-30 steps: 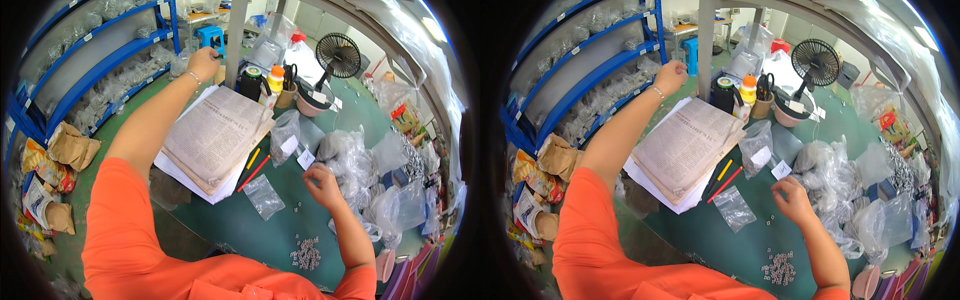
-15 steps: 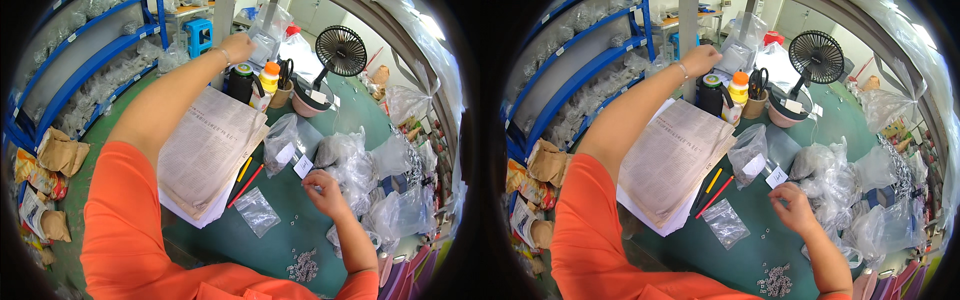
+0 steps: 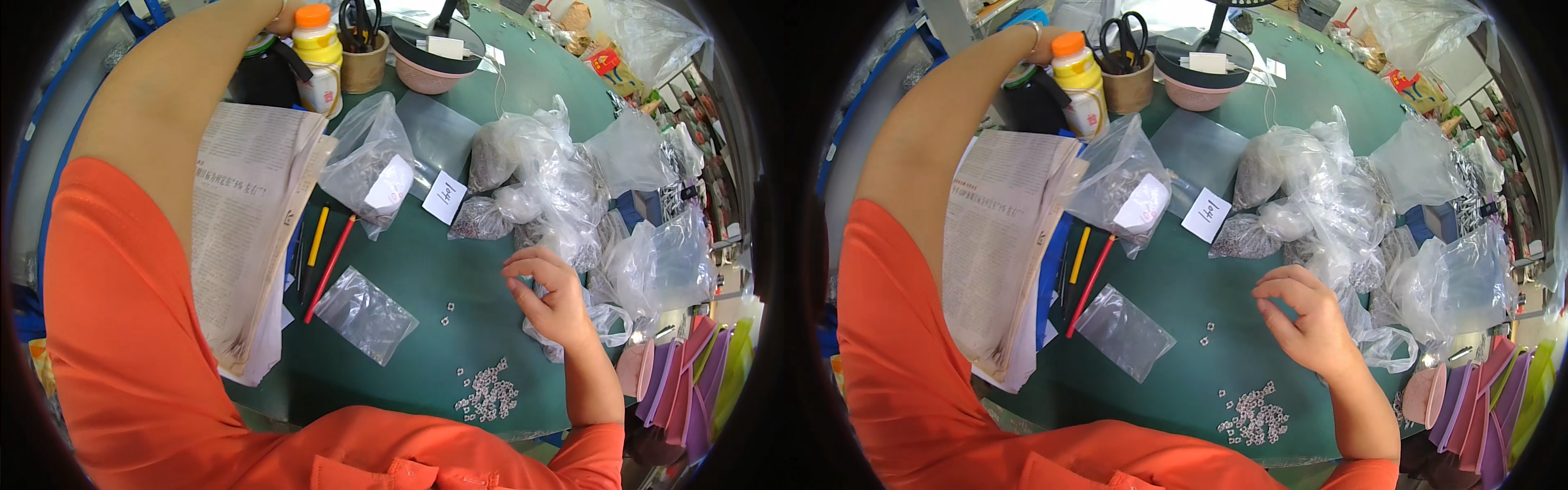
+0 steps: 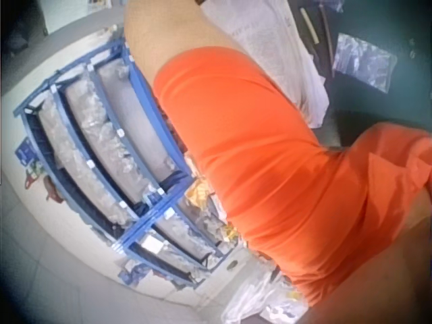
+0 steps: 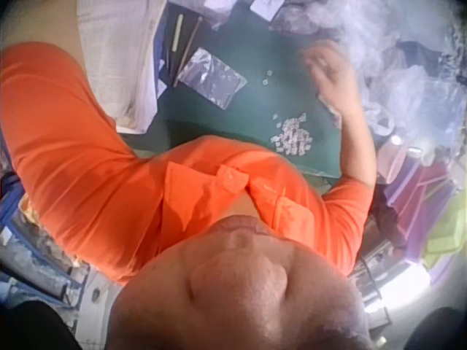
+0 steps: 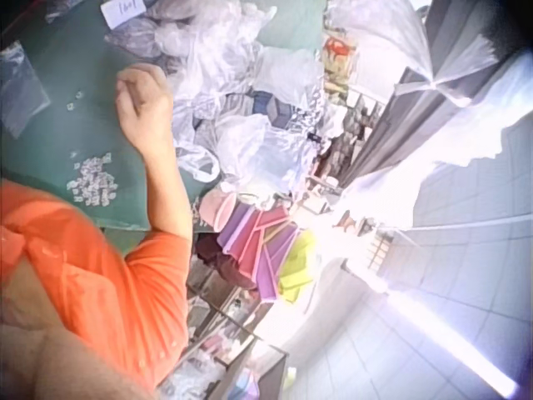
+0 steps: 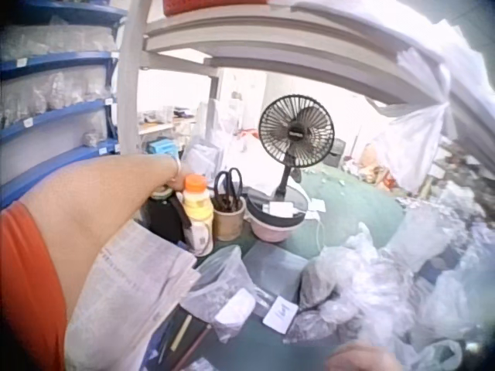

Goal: The person sorts small metal connectors on a table, writes a note with a red pencil, and places the items into small plastic bags which are then sealed and placed into a larger bag.

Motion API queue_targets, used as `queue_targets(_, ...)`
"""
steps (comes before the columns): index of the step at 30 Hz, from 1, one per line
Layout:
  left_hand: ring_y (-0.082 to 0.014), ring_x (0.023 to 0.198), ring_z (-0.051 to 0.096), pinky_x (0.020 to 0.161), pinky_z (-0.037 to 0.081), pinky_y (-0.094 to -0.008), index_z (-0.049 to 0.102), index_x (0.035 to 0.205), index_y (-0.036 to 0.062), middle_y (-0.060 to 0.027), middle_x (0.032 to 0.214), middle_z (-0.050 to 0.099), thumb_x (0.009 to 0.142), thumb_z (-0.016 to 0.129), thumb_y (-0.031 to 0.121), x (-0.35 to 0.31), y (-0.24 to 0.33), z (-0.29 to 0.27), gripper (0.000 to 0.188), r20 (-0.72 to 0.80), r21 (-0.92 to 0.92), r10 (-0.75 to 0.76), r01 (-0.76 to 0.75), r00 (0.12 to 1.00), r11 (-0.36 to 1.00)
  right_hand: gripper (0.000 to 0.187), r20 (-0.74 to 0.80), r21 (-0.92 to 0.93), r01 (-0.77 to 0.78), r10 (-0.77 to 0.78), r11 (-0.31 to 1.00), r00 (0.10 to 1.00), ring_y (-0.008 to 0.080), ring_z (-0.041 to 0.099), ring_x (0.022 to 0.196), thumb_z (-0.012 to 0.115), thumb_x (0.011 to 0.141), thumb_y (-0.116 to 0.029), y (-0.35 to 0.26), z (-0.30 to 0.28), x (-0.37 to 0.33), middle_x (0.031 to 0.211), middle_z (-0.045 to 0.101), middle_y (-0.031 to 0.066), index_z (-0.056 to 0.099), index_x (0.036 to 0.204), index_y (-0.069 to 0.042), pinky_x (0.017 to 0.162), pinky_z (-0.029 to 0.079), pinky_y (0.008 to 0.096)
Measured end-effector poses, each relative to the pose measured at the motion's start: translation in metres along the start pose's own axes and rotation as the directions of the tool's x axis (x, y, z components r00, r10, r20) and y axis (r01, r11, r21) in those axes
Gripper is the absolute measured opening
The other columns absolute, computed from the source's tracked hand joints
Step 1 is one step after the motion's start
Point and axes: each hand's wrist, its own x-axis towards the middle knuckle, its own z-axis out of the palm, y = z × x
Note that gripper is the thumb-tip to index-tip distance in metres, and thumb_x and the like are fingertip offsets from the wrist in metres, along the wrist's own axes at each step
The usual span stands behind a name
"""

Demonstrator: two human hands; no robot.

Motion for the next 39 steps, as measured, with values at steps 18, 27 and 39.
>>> queue_targets(18, -0.0337, 0.091, 0.068, 0.083, 0.053, -0.0408, 0.070, 0.090, -0.0003, -0.0208, 0.096, 0.070, 0.077, 0.071, 0.025, 0.008, 0.003, 0.005, 0.029, 0.032, -0.011, 0.017, -0.017, 0.999, 1.000, 0.016, -0.020, 0.011, -0.089, 0.090, 0.996, 0.996, 0.0276, 0.066, 0.084, 0.067, 0.077, 0.006, 0.030, -0.002, -0.017, 0.095, 0.066, 0.0139, 0.066, 0.091, 0.000, 0.073, 0.051, 0.0325)
queue_targets(27, -0.0341, 0.088, 0.068, 0.082, 0.053, -0.0412, 0.070, 0.089, 0.0002, -0.0204, 0.093, 0.070, 0.078, 0.069, 0.020, 0.024, -0.009, 0.008, 0.022, 0.124, -0.009, 0.010, -0.009, 0.992, 1.000, 0.014, 0.021, 0.025, -0.117, 0.116, 0.993, 0.993, 0.0295, 0.066, 0.082, 0.067, 0.077, 0.005, 0.034, -0.005, -0.026, 0.093, 0.066, 0.0147, 0.066, 0.091, 0.001, 0.073, 0.052, 0.0343)
queue_targets(39, -0.0348, 0.083, 0.067, 0.077, 0.052, -0.0418, 0.067, 0.082, 0.0004, -0.0208, 0.088, 0.069, 0.078, 0.071, 0.015, -0.005, 0.000, -0.025, 0.016, -0.280, 0.005, 0.038, -0.038, 0.959, 0.999, 0.012, 0.023, 0.070, -0.176, 0.175, 0.982, 0.984, 0.0304, 0.065, 0.085, 0.067, 0.077, 0.003, 0.028, -0.004, -0.032, 0.092, 0.067, 0.0143, 0.066, 0.088, 0.001, 0.075, 0.051, 0.0358)
